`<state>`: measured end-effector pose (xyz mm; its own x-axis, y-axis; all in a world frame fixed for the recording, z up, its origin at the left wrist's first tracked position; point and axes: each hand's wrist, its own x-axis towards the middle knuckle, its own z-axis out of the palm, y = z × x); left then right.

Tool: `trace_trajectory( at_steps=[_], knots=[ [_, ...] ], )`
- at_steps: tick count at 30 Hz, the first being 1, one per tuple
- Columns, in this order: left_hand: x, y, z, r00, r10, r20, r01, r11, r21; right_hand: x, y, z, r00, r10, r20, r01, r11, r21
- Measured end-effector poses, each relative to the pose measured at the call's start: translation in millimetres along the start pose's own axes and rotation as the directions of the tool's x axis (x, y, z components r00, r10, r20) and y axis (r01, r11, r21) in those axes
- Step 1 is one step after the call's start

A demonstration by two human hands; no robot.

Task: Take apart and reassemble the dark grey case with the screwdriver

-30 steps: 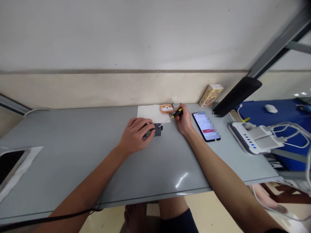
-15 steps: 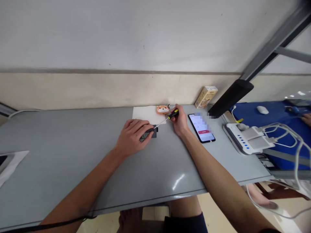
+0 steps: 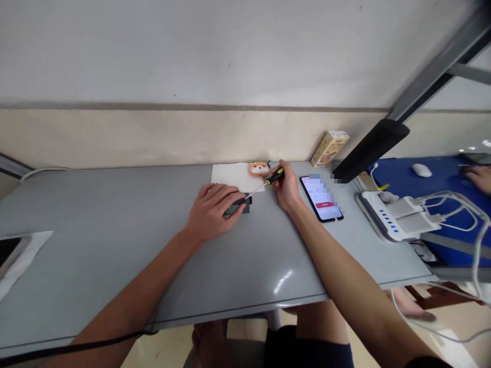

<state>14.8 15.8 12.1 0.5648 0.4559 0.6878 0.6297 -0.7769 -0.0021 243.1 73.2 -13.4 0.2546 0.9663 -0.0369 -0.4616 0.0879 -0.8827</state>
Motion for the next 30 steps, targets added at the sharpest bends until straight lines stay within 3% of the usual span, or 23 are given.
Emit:
trace_trajectory(
  at_steps=[20,30],
  knots=[
    [-2.5,-1.1,0.7,1.0,0.028,-0.013,-0.028,0.999,0.019,-0.9,-3.6,1.0,0.999,-0.004,-0.036,0.006,0.999,0.049],
    [-6.5,-2.0,1.5,1.0,-0.018,0.004,0.018,1.0,-0.001,-2.9,-4.3,2.5,1.0,0.022,-0.003,-0.022,0.999,0.025]
  ],
)
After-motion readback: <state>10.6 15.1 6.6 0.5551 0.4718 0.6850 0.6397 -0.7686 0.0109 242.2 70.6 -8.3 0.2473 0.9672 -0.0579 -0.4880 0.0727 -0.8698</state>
